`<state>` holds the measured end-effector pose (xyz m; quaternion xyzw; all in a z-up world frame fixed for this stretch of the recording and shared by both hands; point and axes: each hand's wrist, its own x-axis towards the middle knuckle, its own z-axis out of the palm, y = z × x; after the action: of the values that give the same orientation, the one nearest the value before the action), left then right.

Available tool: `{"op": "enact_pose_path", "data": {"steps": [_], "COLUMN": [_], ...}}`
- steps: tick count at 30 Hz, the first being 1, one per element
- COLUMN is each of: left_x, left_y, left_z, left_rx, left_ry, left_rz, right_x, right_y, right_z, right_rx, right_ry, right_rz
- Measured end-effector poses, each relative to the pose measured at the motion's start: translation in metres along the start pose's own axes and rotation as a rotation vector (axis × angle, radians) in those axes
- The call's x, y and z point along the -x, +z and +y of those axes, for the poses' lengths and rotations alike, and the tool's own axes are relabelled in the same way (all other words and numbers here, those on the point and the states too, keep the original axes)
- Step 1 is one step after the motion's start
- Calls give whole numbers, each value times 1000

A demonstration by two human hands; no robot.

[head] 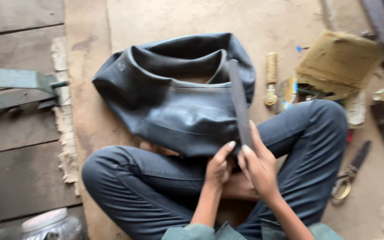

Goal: The person sits cross-legged on the floor and uses a metal file to smooth the surface of a large black rubber object. They hold the object with their left hand and rub the file back and forth across the surface with their right hand, focusing on different areas of the rubber piece.

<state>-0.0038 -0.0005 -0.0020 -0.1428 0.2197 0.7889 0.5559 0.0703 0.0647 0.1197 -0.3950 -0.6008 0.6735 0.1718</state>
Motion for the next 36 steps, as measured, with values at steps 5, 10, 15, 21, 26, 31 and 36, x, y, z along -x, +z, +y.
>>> {"op": "enact_pose_path", "data": {"steps": [5,10,15,21,26,31,36], "left_x": [0,3,5,2,0,6,9], "left_y": [-8,-8,-3,-6,-8,-2,13], "left_z": [-10,-7,-1,-12,-6,-4,4], "left_rx": [35,-9,24,-15,40,40,40], "left_ry": [40,41,28,29,113,86,114], "left_rz": [83,23,-124,101,-25,-159,30], "right_x": [106,50,-16,106,79,-7,56], "right_y": [-25,4,12,-33,-20,3,-7], "right_z": [44,9,-11,48,38,15,14], "right_rx": [145,211,68,27,145,167,332], "right_ry": [60,-66,-13,130,95,-63,42], "right_rz": [48,25,43,44,28,3,8]}}
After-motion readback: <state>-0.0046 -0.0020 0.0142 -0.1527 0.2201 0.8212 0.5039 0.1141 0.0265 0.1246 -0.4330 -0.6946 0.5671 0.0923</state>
